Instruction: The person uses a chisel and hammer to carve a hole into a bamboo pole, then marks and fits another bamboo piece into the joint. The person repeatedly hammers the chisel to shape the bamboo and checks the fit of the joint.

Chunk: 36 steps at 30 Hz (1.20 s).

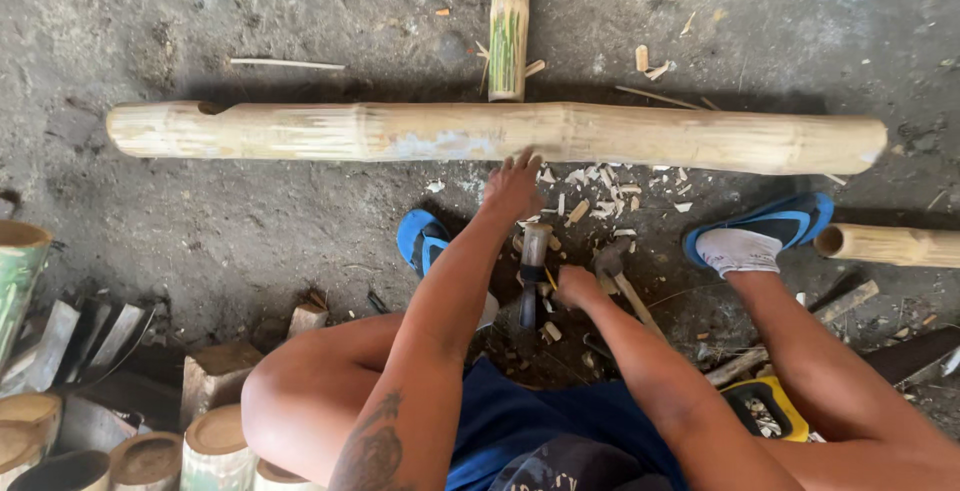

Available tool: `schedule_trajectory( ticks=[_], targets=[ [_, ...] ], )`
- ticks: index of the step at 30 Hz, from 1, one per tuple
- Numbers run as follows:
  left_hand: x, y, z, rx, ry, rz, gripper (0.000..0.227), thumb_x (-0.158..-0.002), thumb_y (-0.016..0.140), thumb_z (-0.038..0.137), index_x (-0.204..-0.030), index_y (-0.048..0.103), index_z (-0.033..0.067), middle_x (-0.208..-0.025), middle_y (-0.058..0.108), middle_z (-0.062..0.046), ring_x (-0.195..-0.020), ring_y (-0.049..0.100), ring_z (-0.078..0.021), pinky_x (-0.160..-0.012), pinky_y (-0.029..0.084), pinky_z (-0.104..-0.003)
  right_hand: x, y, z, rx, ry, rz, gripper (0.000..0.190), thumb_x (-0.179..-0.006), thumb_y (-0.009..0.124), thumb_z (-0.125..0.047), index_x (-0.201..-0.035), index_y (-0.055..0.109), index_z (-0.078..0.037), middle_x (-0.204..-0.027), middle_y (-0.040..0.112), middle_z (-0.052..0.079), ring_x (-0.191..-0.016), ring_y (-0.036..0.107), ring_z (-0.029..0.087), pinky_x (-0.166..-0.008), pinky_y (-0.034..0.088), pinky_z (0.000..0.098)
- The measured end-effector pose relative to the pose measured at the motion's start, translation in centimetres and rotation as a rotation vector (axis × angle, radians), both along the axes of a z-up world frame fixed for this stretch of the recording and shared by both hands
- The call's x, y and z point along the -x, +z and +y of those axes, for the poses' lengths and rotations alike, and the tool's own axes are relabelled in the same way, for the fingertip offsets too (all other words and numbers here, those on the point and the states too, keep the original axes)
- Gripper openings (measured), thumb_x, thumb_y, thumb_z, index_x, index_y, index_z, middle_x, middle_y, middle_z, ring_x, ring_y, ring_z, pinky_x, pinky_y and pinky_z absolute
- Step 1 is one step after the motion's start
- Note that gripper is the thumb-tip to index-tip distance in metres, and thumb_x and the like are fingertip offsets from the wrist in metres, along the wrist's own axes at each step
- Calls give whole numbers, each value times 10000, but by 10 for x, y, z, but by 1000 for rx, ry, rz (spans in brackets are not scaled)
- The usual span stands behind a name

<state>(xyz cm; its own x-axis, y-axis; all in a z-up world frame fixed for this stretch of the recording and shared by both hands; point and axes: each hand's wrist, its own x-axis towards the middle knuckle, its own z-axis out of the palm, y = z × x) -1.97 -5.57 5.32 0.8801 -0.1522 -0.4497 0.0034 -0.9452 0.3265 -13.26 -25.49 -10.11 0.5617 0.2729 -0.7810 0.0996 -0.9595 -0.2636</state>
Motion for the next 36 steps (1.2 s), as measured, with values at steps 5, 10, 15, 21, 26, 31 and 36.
schedule_trajectory(
  ticks=[5, 10, 15, 21, 26, 31, 36],
  targets=[
    [9, -21, 13, 184, 85, -170, 586, -863, 733, 332, -1362, 563, 76, -1572, 443, -133, -1381, 493, -377, -1091, 454, -518, -42, 59, -33, -51, -21, 5, 300, -849, 743, -273, -1099, 717, -110, -1008, 741, 137, -901, 689, 280, -804, 542, 403],
    [-12, -23, 7, 371, 149, -259, 559, -832, 755, 313, -1319, 608, 82, -1429, 560, -178, -1241, 585, -398, -1023, 491, -487, -118, 162, -68, -148, -486, -6, 261, -1022, 565, -224, -1131, 718, -43, -927, 750, 122, -757, 677, 187, -708, 560, 368],
    [-50, -1, -12, 380, 59, -286, 498, -884, 731, 340, -1311, 624, 108, -1367, 616, -168, -1177, 632, -381, -1003, 517, -471, -219, 229, -76, -84, -376, -193, 267, -1080, 532, -311, -1239, 718, -204, -1066, 740, 130, -979, 659, 301, -892, 561, 464],
    [-146, 16, -51, 461, -41, -376, 505, -883, 740, 335, -1314, 618, 102, -1325, 632, -181, -1159, 638, -398, -980, 522, -478, -355, 179, -82, -367, -497, -823, 217, -910, 766, -342, -1035, 749, -166, -979, 733, 49, -859, 675, 210, -760, 523, 383],
    [-220, -22, -111, 412, -160, 75, 793, -831, 764, 440, -1495, 436, 158, -1440, 589, -166, -1268, 611, -362, -1078, 468, -464, -434, 71, -79, -949, -883, -794, 315, -1007, 706, -379, -939, 711, -72, -827, 690, 61, -781, 633, 182, -736, 516, 364],
    [-204, -60, -165, 269, -386, 306, 1266, -607, 835, 617, -1625, 198, 218, -1649, 322, -140, -1477, 357, -401, -1119, 295, -710, -441, 37, -88, -1016, -977, -388, 446, -1097, 494, -503, -1103, 712, -114, -903, 762, -4, -839, 667, 99, -767, 531, 269],
    [-172, -48, -174, 176, -371, 176, 1264, -707, 816, 659, -1661, 122, 207, -1645, 242, -257, -1479, 239, -510, -1155, 183, -689, -494, 49, -109, -1282, -1327, -287, 386, -1018, 544, -432, -1200, 669, -115, -1028, 723, -6, -815, 700, 135, -596, 488, 288]
  ],
)
